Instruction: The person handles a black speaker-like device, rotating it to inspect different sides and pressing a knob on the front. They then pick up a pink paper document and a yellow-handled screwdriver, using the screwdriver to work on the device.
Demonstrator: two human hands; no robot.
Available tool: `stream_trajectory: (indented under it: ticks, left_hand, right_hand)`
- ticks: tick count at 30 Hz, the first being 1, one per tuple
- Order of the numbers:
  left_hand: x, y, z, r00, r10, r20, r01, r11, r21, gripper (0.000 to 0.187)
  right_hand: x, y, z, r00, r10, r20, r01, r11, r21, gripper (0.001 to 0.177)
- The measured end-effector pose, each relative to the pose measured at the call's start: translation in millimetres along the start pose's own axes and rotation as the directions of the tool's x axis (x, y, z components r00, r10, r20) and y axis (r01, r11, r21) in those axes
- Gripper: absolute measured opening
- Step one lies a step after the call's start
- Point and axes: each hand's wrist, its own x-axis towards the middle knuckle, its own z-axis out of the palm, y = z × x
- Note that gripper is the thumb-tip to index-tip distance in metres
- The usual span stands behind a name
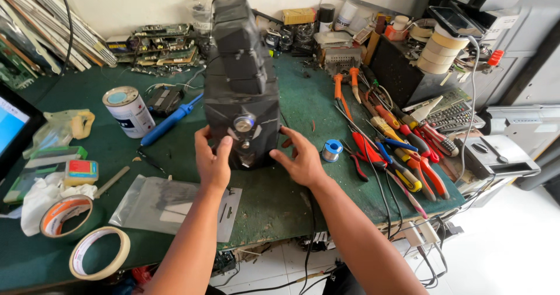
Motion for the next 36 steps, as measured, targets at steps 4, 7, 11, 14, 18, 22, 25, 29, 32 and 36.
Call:
stream_trajectory:
  ticks: [4, 7, 11, 14, 18, 22, 25, 29, 32, 36]
  left_hand:
    - [-8.0, 21.3, 5.8, 1.000, 0.016, 0.002, -0.016, 0.999, 0.029, 0.058]
    - [-6.3, 23.2, 8.7, 0.994, 0.102, -0.029, -0.100, 0.993, 0.063, 0.059]
    - [-3.1, 20.6, 13.4, 0.983, 0.175, -0.050, -0.175, 0.985, 0.003, 0.068]
    - [-3.8, 22.6, 13.9, 0.977, 0.210, -0.039, -0.210, 0.977, -0.023, 0.064]
    - [-6.9, 29.7, 8.3, 0.978, 0.208, -0.024, -0.209, 0.978, -0.003, 0.063]
    - [-4.5, 27.2, 9.0, 0.988, 0.150, -0.036, -0.152, 0.987, -0.050, 0.066]
    - [-4.5, 28.0, 7.6, 0.991, 0.127, -0.032, -0.128, 0.991, -0.048, 0.067]
    - [-3.3, 28.9, 5.9, 0.991, 0.133, -0.013, -0.133, 0.990, -0.041, 0.073]
    - [-3.6, 30.0, 4.5, 0.989, 0.148, 0.001, -0.148, 0.989, -0.023, 0.073]
    - [-2.9, 28.4, 2.7, 0.989, 0.148, 0.011, -0.148, 0.989, -0.009, 0.074]
  right_hand:
    - [-3.0, 3.3, -5.5, 1.000, 0.008, -0.010, -0.008, 1.000, -0.008, 0.066]
    - [-6.2, -10.0, -6.9, 0.999, 0.034, -0.018, -0.034, 0.999, -0.003, 0.072]
    - [-9.7, -23.8, -8.3, 0.994, -0.093, -0.053, 0.089, 0.993, -0.074, 0.069]
    - [-7.2, -31.7, -2.4, 0.924, -0.346, -0.163, 0.300, 0.920, -0.252, 0.065]
    - [-11.5, -43.9, 9.0, 0.762, -0.639, -0.107, 0.532, 0.711, -0.459, 0.048]
    - [-10.0, -39.2, 12.0, 0.756, -0.646, -0.109, 0.533, 0.703, -0.471, 0.047]
    - [-10.8, -33.9, 10.6, 0.788, -0.609, -0.092, 0.511, 0.730, -0.454, 0.043]
    - [-9.7, -36.4, 9.2, 0.804, -0.589, -0.084, 0.502, 0.747, -0.436, 0.045]
    - [-9.9, -37.4, 7.7, 0.801, -0.594, -0.081, 0.506, 0.743, -0.439, 0.046]
    - [-8.6, -36.7, 8.2, 0.794, -0.605, -0.067, 0.508, 0.720, -0.474, 0.046]
